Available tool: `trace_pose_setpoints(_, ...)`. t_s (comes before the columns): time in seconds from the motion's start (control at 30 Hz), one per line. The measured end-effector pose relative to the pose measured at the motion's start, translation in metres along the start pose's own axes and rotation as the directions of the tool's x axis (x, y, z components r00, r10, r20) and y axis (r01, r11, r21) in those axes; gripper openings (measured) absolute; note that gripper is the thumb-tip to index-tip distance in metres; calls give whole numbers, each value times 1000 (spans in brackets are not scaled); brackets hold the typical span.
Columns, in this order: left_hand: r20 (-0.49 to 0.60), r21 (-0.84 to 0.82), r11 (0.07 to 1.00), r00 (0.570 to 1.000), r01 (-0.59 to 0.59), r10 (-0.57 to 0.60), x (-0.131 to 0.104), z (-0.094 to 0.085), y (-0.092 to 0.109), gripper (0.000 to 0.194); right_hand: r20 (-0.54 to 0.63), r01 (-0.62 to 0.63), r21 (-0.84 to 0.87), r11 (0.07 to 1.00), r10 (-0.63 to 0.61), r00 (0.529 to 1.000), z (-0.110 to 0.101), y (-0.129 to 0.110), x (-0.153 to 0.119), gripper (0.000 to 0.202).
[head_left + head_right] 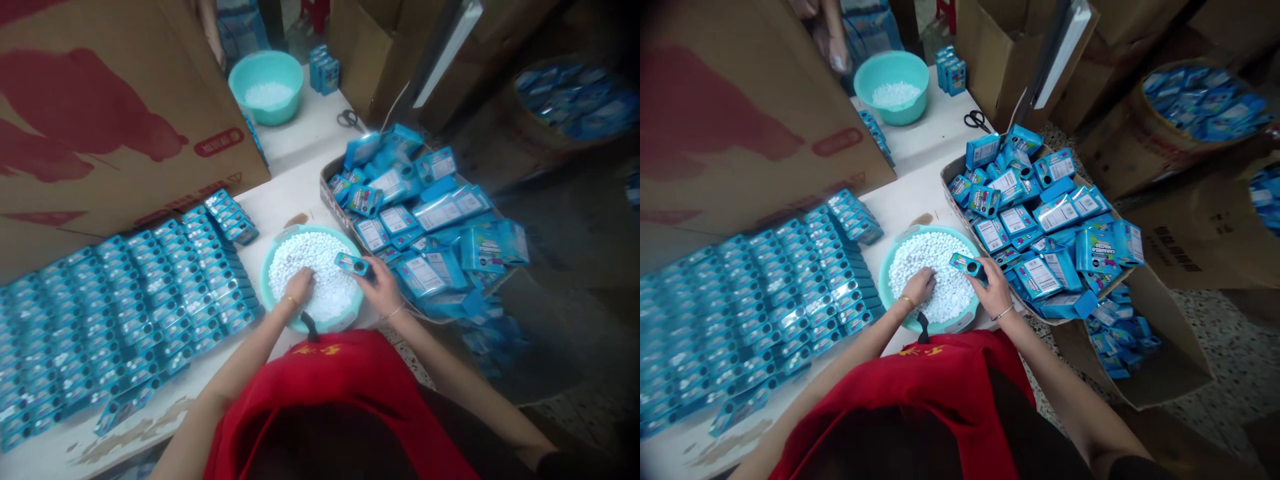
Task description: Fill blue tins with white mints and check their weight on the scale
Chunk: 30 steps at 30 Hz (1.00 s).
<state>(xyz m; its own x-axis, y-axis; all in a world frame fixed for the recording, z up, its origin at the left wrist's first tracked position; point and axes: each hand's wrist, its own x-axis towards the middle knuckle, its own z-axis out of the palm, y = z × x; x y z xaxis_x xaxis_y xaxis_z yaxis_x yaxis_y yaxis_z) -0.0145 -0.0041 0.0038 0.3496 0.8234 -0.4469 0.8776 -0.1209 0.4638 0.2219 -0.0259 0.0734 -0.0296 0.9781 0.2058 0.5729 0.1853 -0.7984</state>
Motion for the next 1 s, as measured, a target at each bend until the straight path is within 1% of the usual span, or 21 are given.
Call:
trace_pose_setpoints(0.07, -14, -82, 996, 999, -39, 38, 2, 2, 0, 23, -16, -19, 4, 1000, 19, 1000, 1, 0, 0, 33)
trace_pose_setpoints(0.13, -19, -150, 985, 996, -85, 83, -5, -8, -7, 22, -25, -40, 2, 999, 40, 999, 1, 0, -1, 32)
trace_pose_setpoints(0.2, -29, -196, 973, 992, -126, 122, -19, -26, -15, 22, -28, -52, -4, 999, 52, 998, 2, 1, -1, 32)
trace_pose_setpoints(0.3, -70, -247, 948, 980, -199, 188, -45, -65, -20, 24, -14, -25, -25, 999, 25, 1000, 6, 2, -2, 32)
trace_pose_setpoints(0.37, -103, -256, 931, 965, -261, 242, -58, -92, -14, 24, 25, 24, -47, 999, -22, 999, 11, 2, -2, 33)
trace_pose_setpoints(0.43, -112, -213, 925, 948, -315, 298, -66, -116, -3, 23, 71, 83, -73, 994, -78, 994, 19, 2, -2, 35)
trace_pose_setpoints(0.5, -70, -109, 931, 937, -347, 342, -69, -135, 13, 21, 111, 137, -89, 987, -127, 986, 27, -1, -3, 39)
trace_pose_setpoints(0.57, 7, 45, 939, 940, -340, 340, -70, -149, 32, 20, 139, 178, -91, 980, -164, 977, 34, -3, -3, 42)
trace_pose_setpoints(0.63, 91, 239, 927, 957, -290, 276, -70, -158, 54, 19, 155, 199, -82, 977, -185, 970, 39, -6, -4, 44)
trace_pose_setpoints(0.73, 141, 488, 845, 975, -220, 172, -75, -167, 90, 21, 154, 207, -72, 976, -194, 969, 42, -9, -5, 45)
trace_pose_setpoints(0.8, 150, 565, 795, 975, -220, 163, -80, -170, 109, 23, 152, 207, -73, 976, -195, 969, 43, -8, -5, 44)
trace_pose_setpoints(0.83, 152, 578, 783, 974, -227, 171, -83, -172, 114, 24, 150, 209, -75, 975, -196, 969, 42, -7, -5, 44)
trace_pose_setpoints(0.87, 145, 581, 781, 973, -230, 179, -84, -172, 115, 25, 145, 210, -77, 975, -198, 969, 41, -6, -6, 43)
trace_pose_setpoints(0.9, 125, 576, 787, 976, -220, 181, -84, -172, 110, 25, 139, 210, -78, 975, -198, 970, 40, -4, -6, 41)
trace_pose_setpoints(0.93, 93, 563, 803, 980, -197, 175, -83, -170, 101, 24, 130, 204, -78, 976, -193, 973, 38, -2, -7, 40)
trace_pose_setpoints(1.0, 26, 499, 859, 992, -119, 122, -75, -159, 69, 22, 103, 173, -76, 982, -165, 981, 33, 1, -7, 38)
